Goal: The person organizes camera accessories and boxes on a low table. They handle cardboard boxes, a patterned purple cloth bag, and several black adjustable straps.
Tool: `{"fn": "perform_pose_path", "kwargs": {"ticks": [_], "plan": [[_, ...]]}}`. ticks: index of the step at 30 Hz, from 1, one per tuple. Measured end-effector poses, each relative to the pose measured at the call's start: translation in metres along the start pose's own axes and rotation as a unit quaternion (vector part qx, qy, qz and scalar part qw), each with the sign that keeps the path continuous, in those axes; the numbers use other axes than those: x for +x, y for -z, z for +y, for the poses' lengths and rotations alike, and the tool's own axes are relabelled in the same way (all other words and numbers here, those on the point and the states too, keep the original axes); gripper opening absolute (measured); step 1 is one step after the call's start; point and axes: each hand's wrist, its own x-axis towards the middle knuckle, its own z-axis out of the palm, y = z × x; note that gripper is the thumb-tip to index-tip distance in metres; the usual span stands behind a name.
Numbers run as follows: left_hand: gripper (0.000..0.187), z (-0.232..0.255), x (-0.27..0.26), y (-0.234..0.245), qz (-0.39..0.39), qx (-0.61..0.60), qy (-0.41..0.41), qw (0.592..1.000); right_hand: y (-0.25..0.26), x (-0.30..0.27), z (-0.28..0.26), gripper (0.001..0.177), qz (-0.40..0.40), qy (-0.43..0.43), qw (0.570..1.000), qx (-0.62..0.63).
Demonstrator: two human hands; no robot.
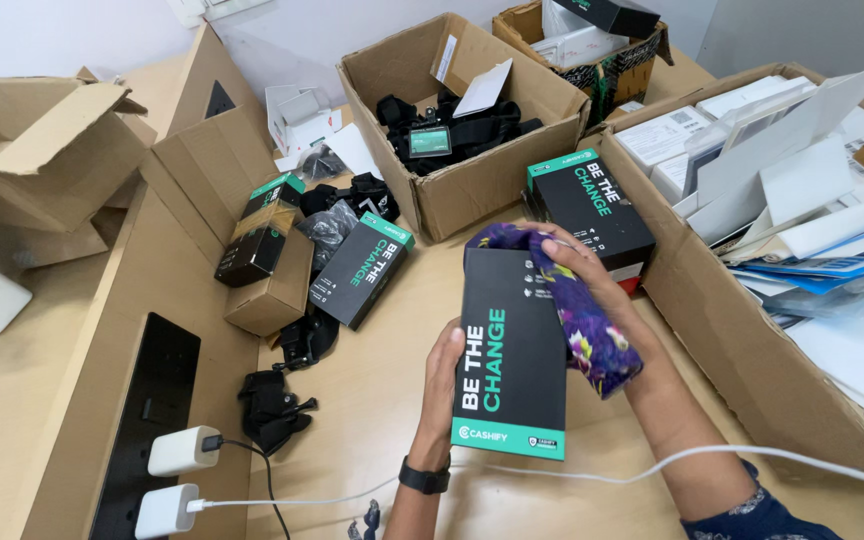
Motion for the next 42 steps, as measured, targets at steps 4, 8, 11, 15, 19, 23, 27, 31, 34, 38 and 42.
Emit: {"fn": "perform_pose_path", "kwargs": {"ticks": [4,8,11,15,19,23,27,31,34,38,42], "plan": [[0.045,-0.013,0.006,-0.011,0.052,-0.048,0.034,0.997,-0.014,-0.006,0.011,0.054,0.164,-0.101,0.973,0.127],[0.046,-0.014,0.006,-0.018,0.079,-0.084,0.056,0.992,0.018,0.029,0.041,0.055,0.058,0.022,0.991,0.116],[0.046,-0.013,0.008,-0.026,0.101,-0.126,0.025,0.987,0.035,0.030,0.064,0.057,0.046,0.074,0.996,0.028],[0.051,0.001,0.025,-0.028,0.153,-0.107,-0.021,0.982,0.032,0.001,0.069,0.060,0.063,0.089,0.994,0.005],[0.072,0.010,0.038,-0.023,0.187,0.244,-0.149,0.940,0.002,-0.039,0.060,0.063,0.087,0.087,0.992,-0.020],[0.075,-0.028,0.035,-0.027,0.045,0.176,-0.094,0.979,-0.026,-0.059,0.053,0.065,0.055,0.112,0.980,-0.154],[0.082,-0.051,0.017,-0.018,-0.030,0.000,0.155,0.988,-0.001,-0.030,0.044,0.058,0.027,0.149,0.964,-0.220],[0.070,-0.046,0.017,-0.024,-0.039,-0.145,0.147,0.978,0.044,0.028,0.065,0.052,0.014,0.261,0.922,-0.287],[0.060,-0.029,0.040,-0.032,0.010,-0.197,0.076,0.977,0.064,0.023,0.094,0.051,0.028,0.243,0.935,-0.258],[0.069,-0.018,0.083,-0.050,0.022,-0.131,-0.075,0.988,0.055,-0.025,0.107,0.048,0.104,0.149,0.964,-0.196],[0.085,-0.003,0.130,-0.080,0.104,0.255,-0.149,0.950,0.053,-0.060,0.093,0.057,0.144,0.078,0.985,-0.056]]}}
